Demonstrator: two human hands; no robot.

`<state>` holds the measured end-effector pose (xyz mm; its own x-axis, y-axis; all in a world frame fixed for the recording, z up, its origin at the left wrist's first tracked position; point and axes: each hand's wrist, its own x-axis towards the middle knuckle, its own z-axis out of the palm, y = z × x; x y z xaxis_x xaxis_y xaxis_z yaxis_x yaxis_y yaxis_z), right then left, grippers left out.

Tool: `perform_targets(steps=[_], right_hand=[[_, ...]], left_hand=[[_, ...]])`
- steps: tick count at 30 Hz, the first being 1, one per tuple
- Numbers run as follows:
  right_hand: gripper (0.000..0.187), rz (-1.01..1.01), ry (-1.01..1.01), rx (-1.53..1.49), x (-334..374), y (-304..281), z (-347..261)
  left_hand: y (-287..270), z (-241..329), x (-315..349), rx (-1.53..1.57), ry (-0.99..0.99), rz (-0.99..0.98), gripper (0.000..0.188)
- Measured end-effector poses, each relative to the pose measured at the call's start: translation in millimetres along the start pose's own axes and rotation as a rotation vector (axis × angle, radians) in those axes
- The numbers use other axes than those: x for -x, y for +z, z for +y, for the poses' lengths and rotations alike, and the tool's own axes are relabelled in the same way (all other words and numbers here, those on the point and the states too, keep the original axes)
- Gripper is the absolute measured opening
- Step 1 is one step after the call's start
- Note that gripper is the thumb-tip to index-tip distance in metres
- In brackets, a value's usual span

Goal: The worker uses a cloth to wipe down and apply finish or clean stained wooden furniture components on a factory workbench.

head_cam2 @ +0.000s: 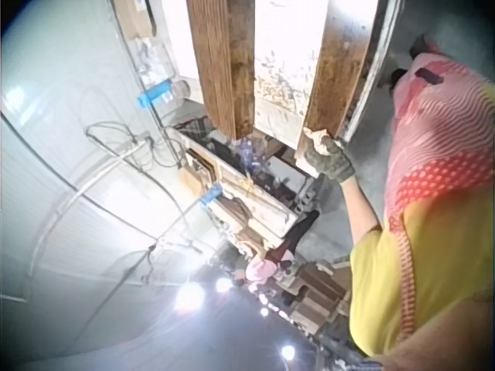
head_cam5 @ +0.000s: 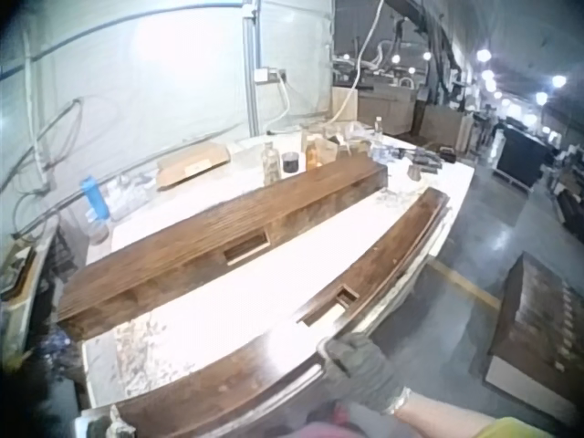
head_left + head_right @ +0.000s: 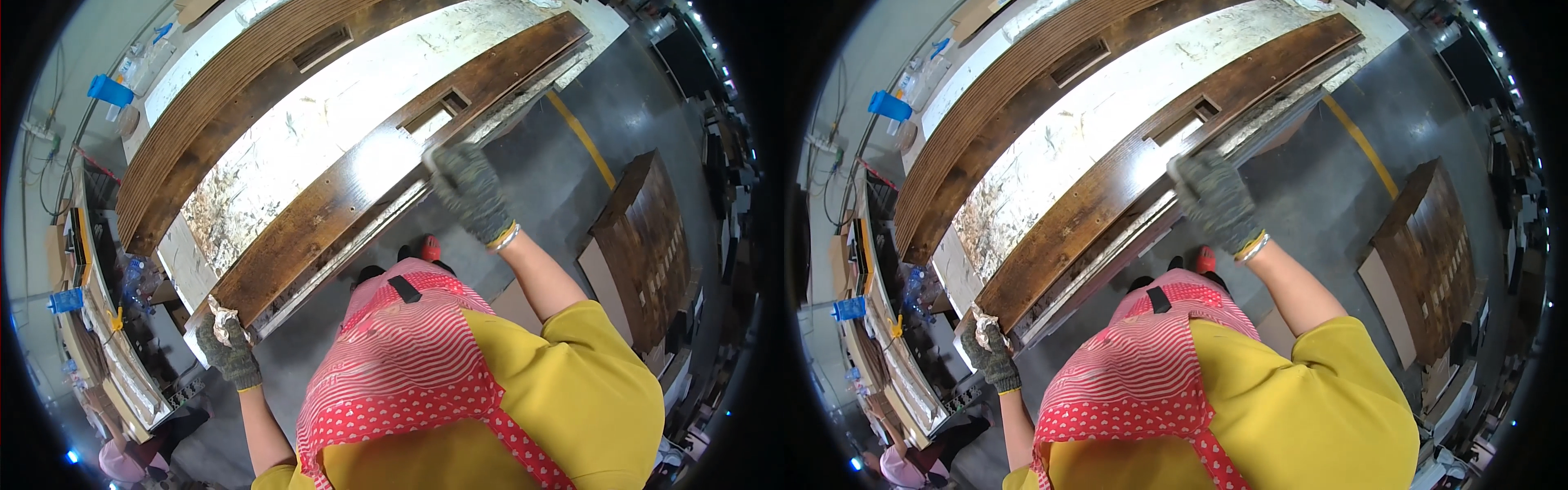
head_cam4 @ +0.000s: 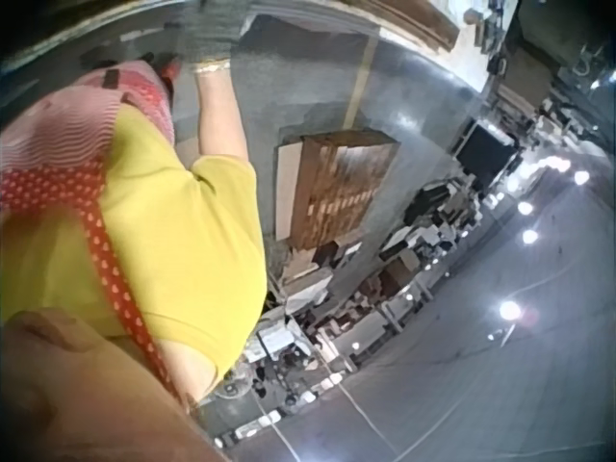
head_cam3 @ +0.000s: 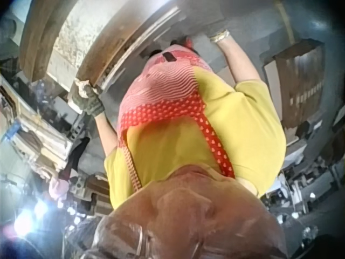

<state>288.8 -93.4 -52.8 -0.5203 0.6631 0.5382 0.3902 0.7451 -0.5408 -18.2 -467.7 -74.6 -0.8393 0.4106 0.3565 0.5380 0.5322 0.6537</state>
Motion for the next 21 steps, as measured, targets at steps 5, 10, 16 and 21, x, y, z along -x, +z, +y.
perform_targets(steps=[5,10,16,21], right_hand=[[0.024,0.045,0.091,-0.005,-17,-16,5],[0.026,0.001,-0.045,0.029,-5,-7,-10],[0.029,0.050,0.117,0.115,-14,-12,10],[0.025,-0.321,0.067,0.004,2,-9,-35]], left_hand=[[-1,-6,2,-0.080,0.089,0.039,0.038],[4,12,0,0.118,-0.016,0.014,0.039],[0,11,-2,-0.038,0.151,0.052,0.038],[-3,10,0,-0.019,0.067,-0.007,0.038]])
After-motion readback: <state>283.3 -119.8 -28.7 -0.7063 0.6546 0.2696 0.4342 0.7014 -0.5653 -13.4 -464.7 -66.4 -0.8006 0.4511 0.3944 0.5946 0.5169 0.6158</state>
